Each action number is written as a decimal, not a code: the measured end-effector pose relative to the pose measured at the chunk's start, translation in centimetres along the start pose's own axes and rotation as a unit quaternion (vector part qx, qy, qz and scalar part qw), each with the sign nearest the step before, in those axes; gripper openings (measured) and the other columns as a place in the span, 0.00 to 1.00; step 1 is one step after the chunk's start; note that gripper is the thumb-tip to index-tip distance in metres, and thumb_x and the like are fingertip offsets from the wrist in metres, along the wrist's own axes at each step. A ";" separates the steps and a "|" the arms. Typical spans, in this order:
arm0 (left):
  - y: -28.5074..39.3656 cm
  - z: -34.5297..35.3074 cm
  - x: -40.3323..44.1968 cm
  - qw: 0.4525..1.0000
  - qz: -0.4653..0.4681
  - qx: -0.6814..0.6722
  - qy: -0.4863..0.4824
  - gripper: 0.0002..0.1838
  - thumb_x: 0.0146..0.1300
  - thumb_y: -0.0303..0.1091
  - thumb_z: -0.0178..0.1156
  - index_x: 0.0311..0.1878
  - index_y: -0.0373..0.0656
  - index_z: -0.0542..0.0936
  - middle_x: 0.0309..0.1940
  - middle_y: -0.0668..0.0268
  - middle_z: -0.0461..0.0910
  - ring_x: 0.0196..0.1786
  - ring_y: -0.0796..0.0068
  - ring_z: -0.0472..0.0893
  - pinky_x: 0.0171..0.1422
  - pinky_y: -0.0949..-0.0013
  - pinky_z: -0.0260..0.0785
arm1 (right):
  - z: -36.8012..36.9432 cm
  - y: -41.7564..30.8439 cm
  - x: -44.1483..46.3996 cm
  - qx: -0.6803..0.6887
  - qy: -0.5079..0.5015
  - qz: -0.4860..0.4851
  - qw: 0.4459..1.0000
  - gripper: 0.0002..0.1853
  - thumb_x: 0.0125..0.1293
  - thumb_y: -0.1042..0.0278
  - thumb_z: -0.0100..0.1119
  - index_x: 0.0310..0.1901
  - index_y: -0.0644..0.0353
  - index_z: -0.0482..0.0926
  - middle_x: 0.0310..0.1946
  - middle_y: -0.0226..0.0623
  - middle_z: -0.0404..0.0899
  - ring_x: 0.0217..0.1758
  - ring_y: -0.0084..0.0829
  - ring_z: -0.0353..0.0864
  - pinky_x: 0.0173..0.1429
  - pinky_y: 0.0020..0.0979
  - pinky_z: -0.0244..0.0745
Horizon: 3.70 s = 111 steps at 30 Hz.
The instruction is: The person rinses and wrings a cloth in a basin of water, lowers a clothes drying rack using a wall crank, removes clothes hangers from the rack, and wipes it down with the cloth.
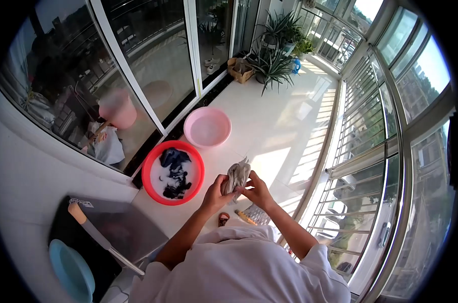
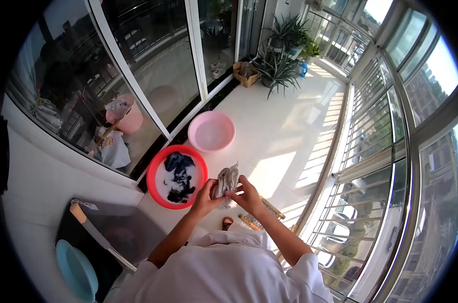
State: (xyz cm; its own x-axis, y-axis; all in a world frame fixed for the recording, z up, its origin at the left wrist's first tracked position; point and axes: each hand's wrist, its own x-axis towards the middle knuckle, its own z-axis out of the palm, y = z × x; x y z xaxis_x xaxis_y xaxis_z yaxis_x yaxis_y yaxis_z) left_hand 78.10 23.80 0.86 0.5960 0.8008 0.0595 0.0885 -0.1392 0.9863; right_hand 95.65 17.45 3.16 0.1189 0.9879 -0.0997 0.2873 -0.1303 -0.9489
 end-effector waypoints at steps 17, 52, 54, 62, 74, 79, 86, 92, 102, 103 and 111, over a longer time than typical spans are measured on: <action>1.5 7.8 40.5 0.979 -0.081 -0.183 -0.036 0.12 0.65 0.40 0.58 0.39 0.41 0.73 0.28 0.76 0.69 0.32 0.87 0.66 0.38 0.80 0.60 | -25.1 5.8 21.0 0.215 0.168 0.081 0.959 0.15 0.65 0.65 0.57 0.50 0.64 0.74 0.42 0.35 0.79 0.47 0.28 0.78 0.51 0.27 0.72; -1.6 62.0 126.3 0.821 -0.246 -0.327 -0.397 0.23 0.54 0.20 0.61 0.54 0.41 0.70 0.51 0.64 0.73 0.54 0.71 0.73 0.59 0.65 0.68 | -104.9 30.6 68.1 0.196 0.261 0.086 0.941 0.18 0.68 0.60 0.54 0.48 0.68 0.75 0.44 0.35 0.76 0.48 0.23 0.72 0.55 0.28 0.67; -0.6 64.2 132.1 0.839 -0.244 -0.261 -0.410 0.21 0.54 0.19 0.60 0.52 0.41 0.73 0.49 0.65 0.74 0.52 0.72 0.75 0.57 0.66 0.69 | -110.3 30.5 69.9 0.137 0.243 0.125 0.952 0.15 0.68 0.62 0.52 0.44 0.69 0.77 0.37 0.33 0.78 0.42 0.22 0.72 0.51 0.26 0.67; 2.8 72.6 152.6 0.664 -0.371 -0.527 -0.379 0.24 0.68 0.52 0.46 0.57 0.44 0.70 0.55 0.58 0.72 0.60 0.64 0.70 0.66 0.56 0.58 | -128.8 34.7 74.5 0.358 0.488 0.054 0.794 0.12 0.69 0.64 0.51 0.38 0.66 0.78 0.29 0.29 0.77 0.31 0.19 0.73 0.37 0.23 0.68; 8.7 81.2 179.2 0.945 0.056 -0.313 0.078 0.16 0.62 0.28 0.59 0.51 0.36 0.69 0.45 0.63 0.76 0.49 0.75 0.75 0.57 0.69 0.66 | -160.0 33.1 98.2 0.290 0.315 -0.120 0.896 0.05 0.57 0.75 0.62 0.32 0.64 0.75 0.35 0.36 0.76 0.41 0.26 0.72 0.46 0.26 0.66; 1.4 82.7 185.2 0.856 -0.183 -0.376 0.304 0.26 0.68 0.48 0.48 0.61 0.42 0.62 0.58 0.60 0.67 0.61 0.68 0.68 0.64 0.62 0.60 | -167.2 29.5 109.6 0.133 -0.108 -0.142 0.975 0.09 0.53 0.74 0.66 0.32 0.67 0.76 0.39 0.41 0.76 0.39 0.39 0.74 0.45 0.31 0.68; 1.5 84.7 200.5 0.718 -0.139 -0.682 -0.009 0.27 0.69 0.51 0.43 0.64 0.46 0.60 0.59 0.63 0.67 0.60 0.72 0.69 0.60 0.66 0.64 | -171.7 28.8 129.2 0.255 -0.118 -0.203 0.938 0.20 0.64 0.54 0.55 0.49 0.62 0.76 0.54 0.45 0.73 0.49 0.34 0.77 0.53 0.34 0.72; -8.1 84.5 209.5 0.582 -0.014 -0.811 -0.058 0.16 0.71 0.44 0.39 0.44 0.44 0.73 0.32 0.72 0.74 0.31 0.83 0.75 0.28 0.79 0.67 | -167.6 35.5 146.1 0.540 -0.397 0.042 0.741 0.36 0.64 0.42 0.51 0.63 0.63 0.61 0.56 0.48 0.70 0.52 0.35 0.74 0.56 0.31 0.69; 13.2 68.5 209.1 0.721 0.114 -0.490 0.477 0.08 0.67 0.37 0.45 0.42 0.42 0.66 0.36 0.61 0.71 0.34 0.69 0.74 0.35 0.63 0.73 | -167.2 25.8 170.1 0.323 -0.409 -0.041 0.852 0.16 0.70 0.60 0.47 0.52 0.62 0.72 0.42 0.42 0.80 0.38 0.26 0.80 0.43 0.26 0.75; 13.1 67.9 208.5 0.708 0.139 -0.468 0.510 0.08 0.67 0.36 0.47 0.41 0.42 0.66 0.34 0.62 0.70 0.33 0.70 0.73 0.33 0.63 0.73 | -165.3 24.9 173.8 0.302 -0.392 -0.046 0.868 0.15 0.71 0.60 0.47 0.52 0.61 0.73 0.42 0.38 0.80 0.38 0.23 0.80 0.42 0.24 0.74; 10.5 70.3 207.0 0.602 -0.191 0.301 0.715 0.31 0.25 0.34 0.72 0.33 0.44 0.63 0.26 0.74 0.65 0.28 0.82 0.64 0.33 0.76 0.62 | -144.2 23.1 197.8 0.272 -0.293 0.135 0.907 0.27 0.64 0.49 0.55 0.56 0.62 0.66 0.47 0.42 0.76 0.47 0.33 0.78 0.48 0.32 0.75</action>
State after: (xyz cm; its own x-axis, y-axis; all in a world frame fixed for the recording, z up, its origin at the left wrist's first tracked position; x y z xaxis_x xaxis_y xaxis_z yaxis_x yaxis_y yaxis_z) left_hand 258.52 147.08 12.76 -0.8173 0.4639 0.3418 0.5300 0.3725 0.7618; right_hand 262.82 197.68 4.73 -0.4565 0.8215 -0.3416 -0.2063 -0.4712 -0.8576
